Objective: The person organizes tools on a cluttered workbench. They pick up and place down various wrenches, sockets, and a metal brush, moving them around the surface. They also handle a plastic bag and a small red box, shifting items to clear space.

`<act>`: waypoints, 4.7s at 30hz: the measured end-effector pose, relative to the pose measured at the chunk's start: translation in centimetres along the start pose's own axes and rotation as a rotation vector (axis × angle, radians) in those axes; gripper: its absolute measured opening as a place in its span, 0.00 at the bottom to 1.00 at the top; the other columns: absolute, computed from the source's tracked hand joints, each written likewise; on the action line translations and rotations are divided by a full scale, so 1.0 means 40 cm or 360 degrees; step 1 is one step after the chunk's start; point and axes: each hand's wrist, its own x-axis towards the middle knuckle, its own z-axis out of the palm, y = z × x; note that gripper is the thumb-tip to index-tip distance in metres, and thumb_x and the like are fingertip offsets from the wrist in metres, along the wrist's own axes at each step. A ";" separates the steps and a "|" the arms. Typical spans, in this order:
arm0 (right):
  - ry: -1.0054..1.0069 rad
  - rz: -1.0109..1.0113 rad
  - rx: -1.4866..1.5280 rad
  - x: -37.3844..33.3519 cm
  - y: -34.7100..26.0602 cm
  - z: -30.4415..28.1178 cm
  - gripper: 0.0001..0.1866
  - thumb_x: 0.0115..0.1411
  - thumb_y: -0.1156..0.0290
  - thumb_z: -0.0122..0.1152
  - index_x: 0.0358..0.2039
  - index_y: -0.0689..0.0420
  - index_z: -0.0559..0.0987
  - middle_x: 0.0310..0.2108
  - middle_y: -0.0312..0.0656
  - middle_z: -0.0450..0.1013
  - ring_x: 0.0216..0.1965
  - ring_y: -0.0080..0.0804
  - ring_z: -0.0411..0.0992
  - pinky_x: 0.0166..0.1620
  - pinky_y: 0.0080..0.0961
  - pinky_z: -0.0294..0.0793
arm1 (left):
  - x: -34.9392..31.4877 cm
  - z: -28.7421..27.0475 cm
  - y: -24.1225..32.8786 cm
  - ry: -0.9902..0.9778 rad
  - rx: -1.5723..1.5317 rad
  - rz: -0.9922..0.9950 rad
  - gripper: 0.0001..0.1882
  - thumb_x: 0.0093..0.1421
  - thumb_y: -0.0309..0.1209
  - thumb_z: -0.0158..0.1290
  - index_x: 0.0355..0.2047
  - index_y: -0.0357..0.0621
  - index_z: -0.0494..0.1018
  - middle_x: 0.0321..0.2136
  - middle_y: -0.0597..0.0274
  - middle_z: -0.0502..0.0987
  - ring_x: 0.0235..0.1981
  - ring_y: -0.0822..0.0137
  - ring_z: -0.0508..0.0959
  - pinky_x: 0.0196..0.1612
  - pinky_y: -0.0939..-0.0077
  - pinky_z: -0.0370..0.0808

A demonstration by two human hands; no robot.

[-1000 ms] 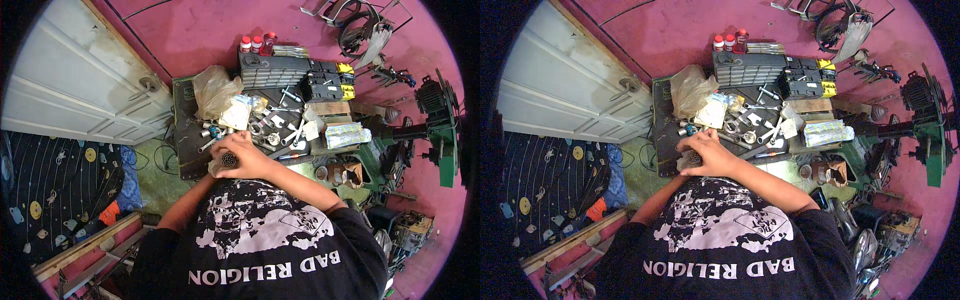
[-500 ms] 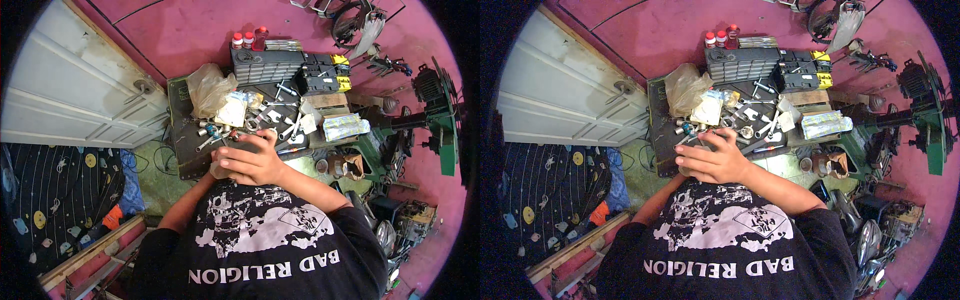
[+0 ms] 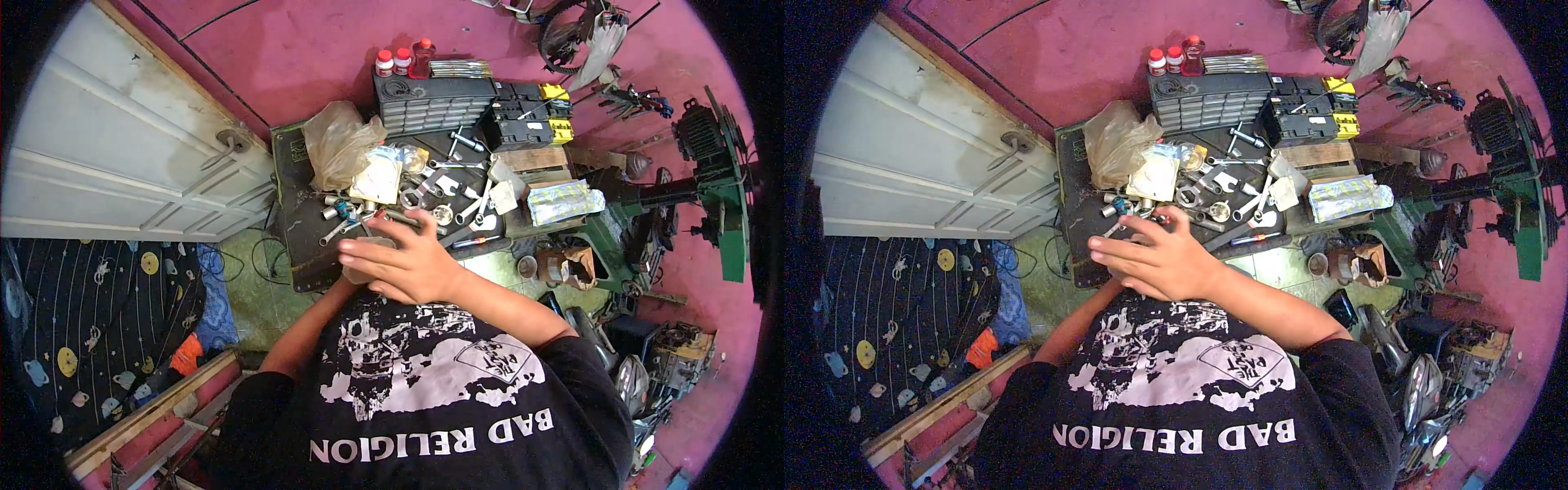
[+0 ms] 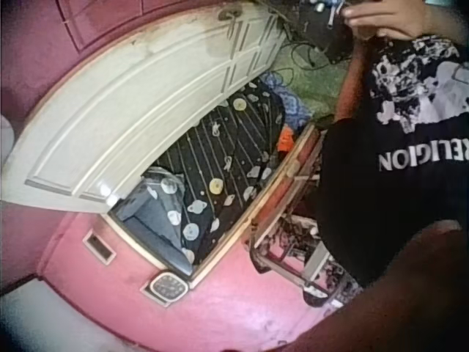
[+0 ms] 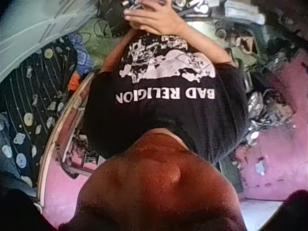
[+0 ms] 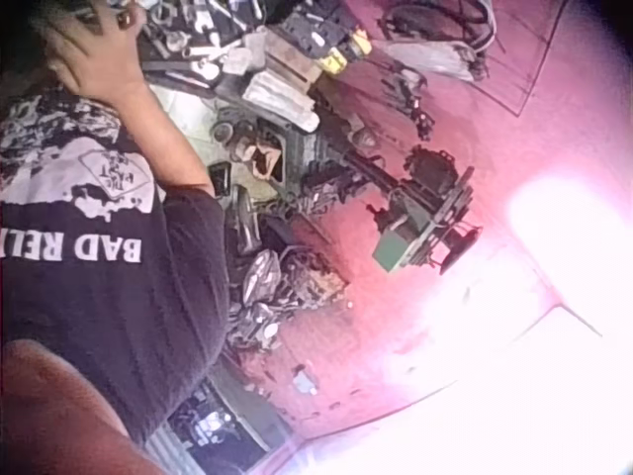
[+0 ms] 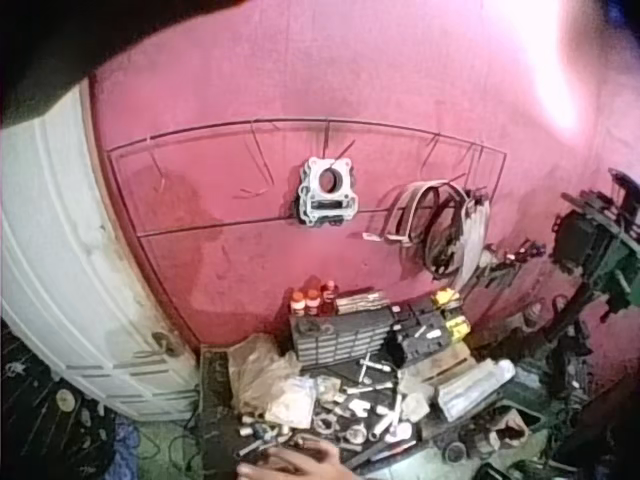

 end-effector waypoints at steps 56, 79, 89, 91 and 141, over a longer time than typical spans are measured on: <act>0.0093 0.0684 0.1067 -0.043 0.032 0.223 0.20 0.49 0.65 0.73 0.43 0.55 0.81 0.41 0.44 0.73 0.49 0.44 0.69 0.56 0.44 0.57 | -0.007 0.007 0.462 0.0217 -0.0078 0.0110 0.22 0.71 0.35 0.43 0.59 0.33 0.69 0.57 0.52 0.73 0.61 0.60 0.70 0.66 0.65 0.62; 0.0529 0.0886 0.1380 -0.021 0.116 0.084 0.06 0.57 0.72 0.64 0.25 0.58 0.76 0.28 0.41 0.75 0.32 0.37 0.70 0.48 0.34 0.64 | -0.100 -0.136 0.317 0.0791 0.0291 -0.0173 0.18 0.70 0.33 0.47 0.57 0.40 0.72 0.49 0.56 0.78 0.53 0.65 0.74 0.60 0.69 0.67; 0.0418 0.0940 0.0949 -0.069 0.124 0.081 0.05 0.56 0.74 0.64 0.25 0.58 0.77 0.28 0.38 0.74 0.34 0.32 0.70 0.50 0.32 0.60 | -0.041 -0.040 0.263 0.0242 0.1080 -0.0218 0.28 0.55 0.24 0.54 0.59 0.45 0.71 0.54 0.47 0.76 0.56 0.44 0.73 0.61 0.56 0.68; 0.0345 0.0929 0.0898 -0.080 0.119 0.085 0.05 0.57 0.75 0.63 0.26 0.59 0.77 0.28 0.38 0.74 0.34 0.31 0.70 0.50 0.32 0.61 | -0.019 -0.027 0.287 0.0171 0.1101 -0.0152 0.29 0.53 0.21 0.53 0.58 0.40 0.69 0.53 0.43 0.75 0.57 0.44 0.73 0.62 0.58 0.67; 0.0348 0.0982 0.0810 -0.149 0.052 0.123 0.08 0.54 0.71 0.71 0.27 0.56 0.77 0.31 0.38 0.74 0.38 0.35 0.72 0.52 0.34 0.58 | 0.032 -0.060 0.332 -0.0424 0.1250 -0.0068 0.50 0.45 0.20 0.57 0.71 0.49 0.55 0.68 0.52 0.61 0.69 0.50 0.60 0.70 0.57 0.56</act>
